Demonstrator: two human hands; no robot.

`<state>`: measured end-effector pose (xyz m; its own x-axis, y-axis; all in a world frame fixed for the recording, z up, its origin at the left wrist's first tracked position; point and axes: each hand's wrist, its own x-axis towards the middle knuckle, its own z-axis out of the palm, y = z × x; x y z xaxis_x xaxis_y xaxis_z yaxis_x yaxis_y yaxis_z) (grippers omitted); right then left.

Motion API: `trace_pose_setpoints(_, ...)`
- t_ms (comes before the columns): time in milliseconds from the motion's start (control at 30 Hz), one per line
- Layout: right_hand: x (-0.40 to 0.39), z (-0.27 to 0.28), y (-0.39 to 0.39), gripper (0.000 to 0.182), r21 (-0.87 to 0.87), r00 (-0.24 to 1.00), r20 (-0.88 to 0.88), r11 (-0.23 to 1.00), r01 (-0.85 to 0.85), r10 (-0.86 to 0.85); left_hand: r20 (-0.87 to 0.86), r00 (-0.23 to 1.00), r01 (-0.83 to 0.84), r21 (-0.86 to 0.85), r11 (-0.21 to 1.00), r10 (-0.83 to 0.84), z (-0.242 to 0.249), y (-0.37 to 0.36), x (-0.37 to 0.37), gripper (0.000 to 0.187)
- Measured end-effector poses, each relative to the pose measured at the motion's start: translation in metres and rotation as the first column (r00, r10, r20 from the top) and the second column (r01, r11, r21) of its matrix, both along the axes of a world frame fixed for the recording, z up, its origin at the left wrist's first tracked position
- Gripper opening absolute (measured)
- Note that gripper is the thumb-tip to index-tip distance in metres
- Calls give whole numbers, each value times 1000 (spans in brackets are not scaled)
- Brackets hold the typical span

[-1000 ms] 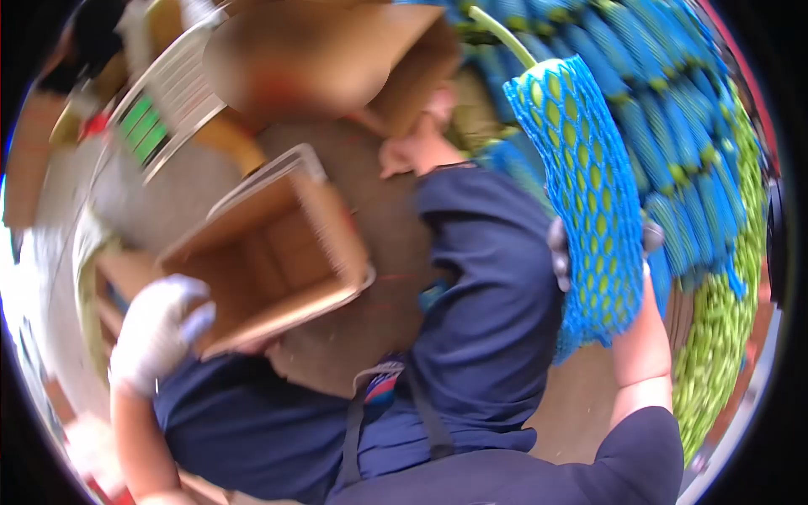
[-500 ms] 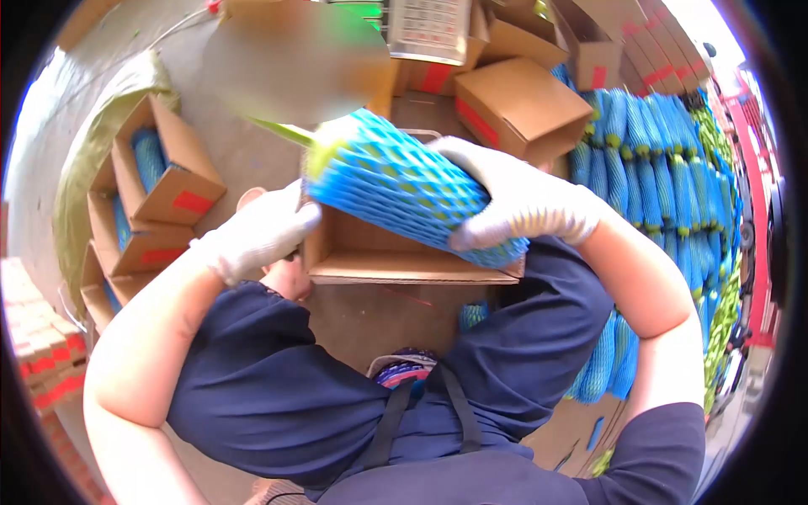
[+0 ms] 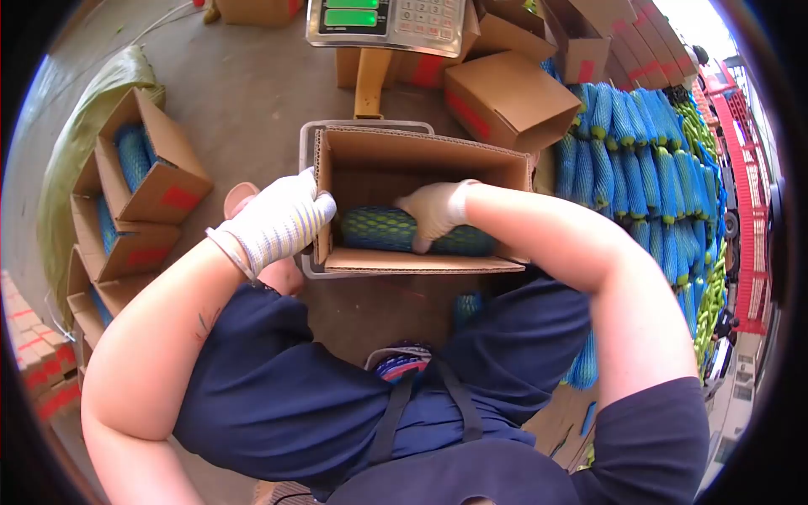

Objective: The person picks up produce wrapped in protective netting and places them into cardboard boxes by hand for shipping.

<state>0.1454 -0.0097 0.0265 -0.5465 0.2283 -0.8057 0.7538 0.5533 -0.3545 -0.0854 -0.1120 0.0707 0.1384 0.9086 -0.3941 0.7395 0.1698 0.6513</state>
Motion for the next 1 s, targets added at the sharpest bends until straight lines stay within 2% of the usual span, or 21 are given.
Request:
trace_pose_setpoints(33, -4, -17, 3, 81, 7, 998, 16, 998, -60, 59, -84, 996, 32, -4, 999, -33, 1, 1, 2, 34)
trace_pose_setpoints(100, -7, -55, 3, 81, 7, 994, 38, 994, -105, 105, 75, 997, 11, 67, 998, -16, 1, -1, 2, 33)
trace_pose_setpoints(133, -7, -76, 2, 81, 54, 993, 41, 993, -109, 107, 41, 999, 18, 46, 999, -20, 3, 0, 2, 33)
trace_pose_setpoints(233, -12, -81, -1, 77, 93, 995, 35, 991, -99, 96, -9, 999, 46, -7, 999, -46, -4, 4, -1, 35)
trace_pose_setpoints(300, -20, -58, 2, 72, 131, 949, 158, 947, -294, 273, -32, 996, 83, -21, 996, -84, -3, 11, -4, 39)
trace_pose_setpoints(367, -16, 11, 1, 66, 239, 992, -87, 969, -71, 94, 11, 1000, 15, -58, 998, -14, -2, 9, -3, 40)
trace_pose_setpoints(400, 2, 39, -1, 62, 261, 917, -397, 961, 89, 23, 17, 1000, 8, -113, 994, -6, 7, 9, -1, 43)
trace_pose_setpoints(433, 33, 66, -4, 59, 237, 744, -667, 938, 253, -32, -41, 999, 9, -158, 987, -16, 25, 9, 7, 47)
trace_pose_setpoints(467, 64, 96, -12, 57, -44, 532, -797, 906, 420, -286, 6, 1000, -1, -146, 989, 2, 33, 6, 9, 51)
trace_pose_setpoints(500, 101, 117, -24, 54, -332, 250, -821, 786, 522, -513, 58, 998, 9, -134, 991, -2, 36, 2, 9, 55)
trace_pose_setpoints(567, 195, 123, -40, 51, -364, -69, -883, 582, 727, -465, -110, 987, -138, -172, 975, 120, 45, 3, 18, 63)
trace_pose_setpoints(633, 298, 101, -75, 54, -105, 9, -904, 242, 965, -427, 61, 996, -71, 87, 994, 65, 12, -1, -10, 66)
trace_pose_setpoints(667, 355, 79, -103, 60, 261, 283, -806, 117, 958, -521, 63, 998, -38, 161, 986, 28, 3, 0, -20, 64)
trace_pose_setpoints(700, 405, 55, -138, 65, 590, 477, -598, 49, 806, -644, 63, 998, -17, 242, 970, 2, 0, 1, -29, 63)
trace_pose_setpoints(733, 434, 36, -181, 71, 694, 436, -386, 56, 718, -813, 36, 999, -21, 303, 953, 10, -2, 3, -34, 60)
trace_pose_setpoints(767, 448, 17, -224, 77, 768, 345, -162, 101, 633, -925, 9, 999, -36, 367, 930, 35, -2, 4, -36, 58)
trace_pose_setpoints(833, 449, -21, -278, 77, 826, 395, -98, 147, 544, -913, -15, 994, -94, 410, 907, 110, 12, 18, -36, 57)
trace_pose_setpoints(900, 435, -30, -291, 76, 869, 443, -165, 83, 488, -881, 33, 995, -101, 450, 887, 96, 24, 32, -38, 55)
trace_pose_setpoints(933, 432, -29, -290, 77, 877, 447, -178, 64, 476, -877, 15, 999, -49, 485, 873, 48, 36, 34, -30, 54)
trace_pose_setpoints(967, 438, -29, -289, 77, 872, 425, -191, 46, 488, -885, -1, 1000, 0, 517, 856, 1, 49, 34, -17, 53)
trace_pose_setpoints(1000, 449, -28, -286, 78, 840, 339, -299, -78, 536, -892, -11, 1000, 22, 523, 852, -19, 61, 32, 0, 53)
